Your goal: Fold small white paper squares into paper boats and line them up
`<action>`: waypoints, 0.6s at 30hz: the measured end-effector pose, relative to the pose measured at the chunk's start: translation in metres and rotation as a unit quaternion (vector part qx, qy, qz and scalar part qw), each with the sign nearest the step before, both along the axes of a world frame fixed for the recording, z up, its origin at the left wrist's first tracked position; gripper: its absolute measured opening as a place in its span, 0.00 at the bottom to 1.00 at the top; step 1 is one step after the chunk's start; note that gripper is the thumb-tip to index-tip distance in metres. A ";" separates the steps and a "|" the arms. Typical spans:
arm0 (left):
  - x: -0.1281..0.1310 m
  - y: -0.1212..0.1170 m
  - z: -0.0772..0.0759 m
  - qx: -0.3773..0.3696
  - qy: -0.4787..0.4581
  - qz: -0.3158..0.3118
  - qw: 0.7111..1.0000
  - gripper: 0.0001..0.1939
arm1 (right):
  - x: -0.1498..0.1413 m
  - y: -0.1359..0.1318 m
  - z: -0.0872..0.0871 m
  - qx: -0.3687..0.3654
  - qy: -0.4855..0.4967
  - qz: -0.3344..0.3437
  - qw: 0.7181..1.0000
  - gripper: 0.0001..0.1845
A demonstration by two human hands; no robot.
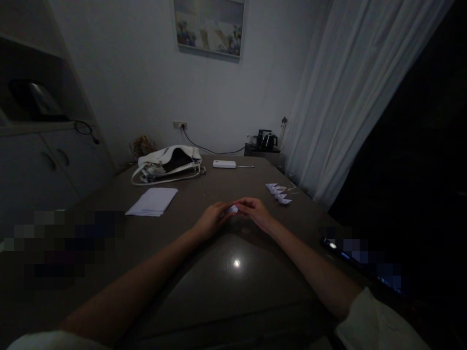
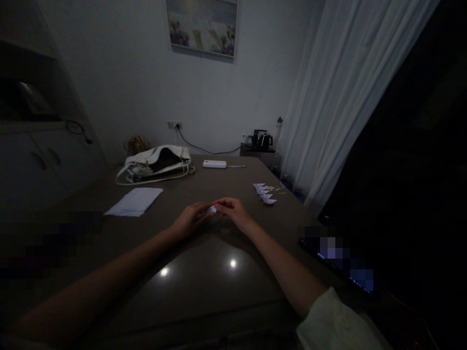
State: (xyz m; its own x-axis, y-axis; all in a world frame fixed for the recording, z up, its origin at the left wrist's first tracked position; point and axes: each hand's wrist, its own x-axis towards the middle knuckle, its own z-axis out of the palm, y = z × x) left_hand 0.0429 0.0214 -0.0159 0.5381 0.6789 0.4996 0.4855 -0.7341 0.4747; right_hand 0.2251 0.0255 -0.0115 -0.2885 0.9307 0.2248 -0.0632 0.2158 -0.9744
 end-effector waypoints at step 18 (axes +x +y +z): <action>0.003 0.002 -0.003 -0.115 -0.070 -0.023 0.991 0.19 | 0.001 0.003 -0.001 0.120 -0.099 -0.022 0.988 0.14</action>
State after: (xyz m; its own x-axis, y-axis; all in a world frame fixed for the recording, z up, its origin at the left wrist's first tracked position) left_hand 0.0459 0.0231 -0.0188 0.5077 0.7592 0.4072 0.3713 -0.6194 0.6917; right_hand 0.2260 0.0283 -0.0125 -0.3094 0.8702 0.3835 0.1380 0.4401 -0.8873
